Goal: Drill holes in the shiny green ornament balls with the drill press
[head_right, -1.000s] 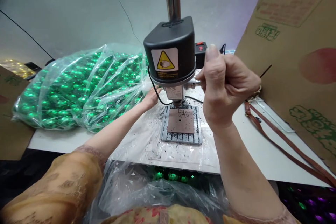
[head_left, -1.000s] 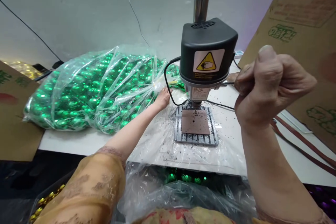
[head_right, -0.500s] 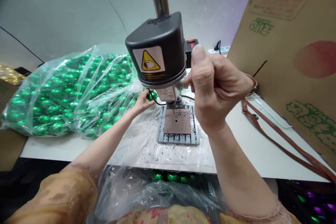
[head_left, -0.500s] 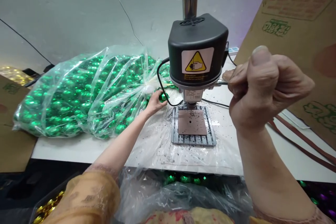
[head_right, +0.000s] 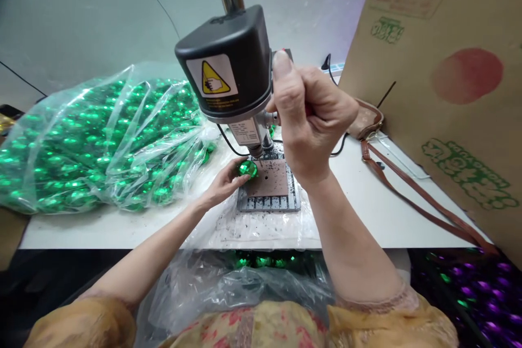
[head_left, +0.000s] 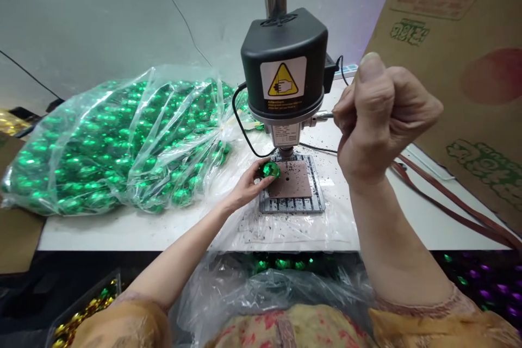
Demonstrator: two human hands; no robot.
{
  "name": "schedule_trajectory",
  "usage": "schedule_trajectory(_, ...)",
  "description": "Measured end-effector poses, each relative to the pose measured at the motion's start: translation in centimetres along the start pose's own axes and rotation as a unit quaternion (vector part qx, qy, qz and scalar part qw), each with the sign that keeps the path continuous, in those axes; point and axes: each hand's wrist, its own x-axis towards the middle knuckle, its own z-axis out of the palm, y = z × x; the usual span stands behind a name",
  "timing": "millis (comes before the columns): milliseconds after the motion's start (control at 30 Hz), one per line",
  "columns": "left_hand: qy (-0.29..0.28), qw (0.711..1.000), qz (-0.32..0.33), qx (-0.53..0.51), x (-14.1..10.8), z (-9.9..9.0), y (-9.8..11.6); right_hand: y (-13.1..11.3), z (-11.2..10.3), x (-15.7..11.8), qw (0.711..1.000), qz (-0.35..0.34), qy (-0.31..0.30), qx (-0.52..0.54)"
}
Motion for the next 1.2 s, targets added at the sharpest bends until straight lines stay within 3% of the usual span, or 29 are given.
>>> schedule_trajectory(500, 0.037, 0.992, 0.049, 0.111, 1.9, 2.5, -0.2, -0.3, 0.0, -0.1, 0.999, 0.009, -0.004, -0.043)
schedule_trajectory(700, 0.047, 0.994, 0.042, 0.088, 1.8, 4.3, 0.1, -0.5, -0.2, -0.1, 0.995, 0.028, -0.018, -0.090)
schedule_trajectory(967, 0.054, 0.994, 0.030, 0.088, 1.2, 5.0, -0.2, -0.3, -0.5, 0.0, 0.999, 0.001, -0.027, -0.019)
schedule_trajectory(1200, 0.056, 0.993, 0.037, 0.096, 1.2, 5.1, -0.1, 0.2, -0.9, -1.6, 1.000, -0.019, -0.007, -0.011)
